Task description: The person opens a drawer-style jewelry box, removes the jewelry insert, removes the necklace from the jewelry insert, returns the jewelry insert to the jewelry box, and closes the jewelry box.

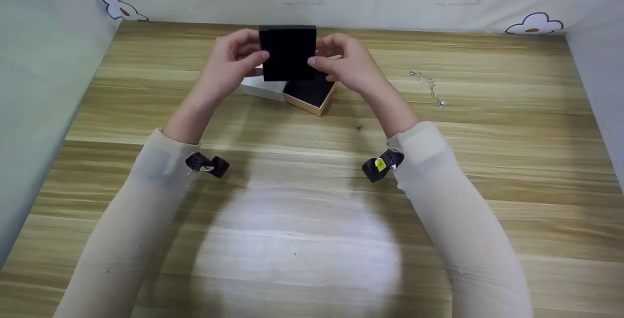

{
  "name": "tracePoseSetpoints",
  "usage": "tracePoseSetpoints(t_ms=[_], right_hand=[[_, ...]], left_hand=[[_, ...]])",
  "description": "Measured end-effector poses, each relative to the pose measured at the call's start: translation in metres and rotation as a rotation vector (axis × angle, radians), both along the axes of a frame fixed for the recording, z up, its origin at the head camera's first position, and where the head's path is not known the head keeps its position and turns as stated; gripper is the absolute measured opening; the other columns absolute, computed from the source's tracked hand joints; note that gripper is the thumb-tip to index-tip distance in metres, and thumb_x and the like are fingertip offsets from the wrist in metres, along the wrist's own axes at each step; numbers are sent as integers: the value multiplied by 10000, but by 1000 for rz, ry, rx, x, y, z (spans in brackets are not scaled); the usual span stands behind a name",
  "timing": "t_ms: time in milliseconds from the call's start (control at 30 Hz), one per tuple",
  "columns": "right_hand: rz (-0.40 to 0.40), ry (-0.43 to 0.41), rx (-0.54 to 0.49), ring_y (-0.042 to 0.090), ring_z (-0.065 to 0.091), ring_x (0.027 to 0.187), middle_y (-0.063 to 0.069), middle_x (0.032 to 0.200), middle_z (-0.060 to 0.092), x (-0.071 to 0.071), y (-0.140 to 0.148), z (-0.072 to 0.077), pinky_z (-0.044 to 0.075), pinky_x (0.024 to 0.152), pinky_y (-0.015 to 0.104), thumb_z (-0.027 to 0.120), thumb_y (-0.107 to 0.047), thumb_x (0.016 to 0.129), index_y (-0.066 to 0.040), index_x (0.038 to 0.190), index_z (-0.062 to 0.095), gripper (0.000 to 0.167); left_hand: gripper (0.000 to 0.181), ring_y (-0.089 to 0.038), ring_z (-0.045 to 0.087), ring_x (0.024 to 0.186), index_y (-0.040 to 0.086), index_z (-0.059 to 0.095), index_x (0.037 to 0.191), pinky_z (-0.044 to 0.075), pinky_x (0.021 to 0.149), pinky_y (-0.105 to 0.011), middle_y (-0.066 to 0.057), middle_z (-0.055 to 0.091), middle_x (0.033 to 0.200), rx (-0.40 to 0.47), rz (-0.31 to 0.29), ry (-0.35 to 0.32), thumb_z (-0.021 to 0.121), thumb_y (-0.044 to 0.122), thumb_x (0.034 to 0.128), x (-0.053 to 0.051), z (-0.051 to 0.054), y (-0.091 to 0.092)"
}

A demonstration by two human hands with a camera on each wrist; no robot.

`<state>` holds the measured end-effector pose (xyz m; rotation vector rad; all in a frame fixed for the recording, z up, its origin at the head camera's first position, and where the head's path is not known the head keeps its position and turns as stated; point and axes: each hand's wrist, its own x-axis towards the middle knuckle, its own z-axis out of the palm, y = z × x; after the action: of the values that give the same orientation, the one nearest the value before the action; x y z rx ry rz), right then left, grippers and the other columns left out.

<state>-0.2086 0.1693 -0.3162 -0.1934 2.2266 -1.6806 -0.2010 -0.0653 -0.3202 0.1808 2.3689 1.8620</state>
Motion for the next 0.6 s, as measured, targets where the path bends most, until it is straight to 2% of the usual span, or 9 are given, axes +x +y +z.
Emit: tracePoseSetpoints(t_ms=[133, 267, 600], right_hand=[[-33, -16, -67, 62, 641, 836, -55, 889, 658, 0, -2, -3, 597, 750, 215, 655, -70, 944, -79, 1004, 593, 86], [-55, -27, -102, 69, 640, 799, -45, 844, 672, 0, -2, -5, 600, 725, 220, 662, -48, 935, -86, 935, 615, 60], [-65, -25, -105, 61, 661, 802, -48, 867, 689, 0, 2, -6, 596, 710, 209, 667, -43, 927, -86, 945, 630, 60]], left_hand=[[264, -155, 694, 1028, 37, 638, 1231, 591, 846, -247, -126, 718, 1169, -12, -24, -18, 605, 35, 969, 0, -2, 4], [281, -156, 691, 1038, 38, 627, 1249, 588, 856, -246, -122, 712, 1187, -32, -31, -23, 608, 39, 969, -1, -4, 4], [291, -162, 702, 999, 51, 636, 1262, 571, 831, -235, -101, 725, 1180, -51, -30, 1, 595, 32, 974, -3, -8, -4]])
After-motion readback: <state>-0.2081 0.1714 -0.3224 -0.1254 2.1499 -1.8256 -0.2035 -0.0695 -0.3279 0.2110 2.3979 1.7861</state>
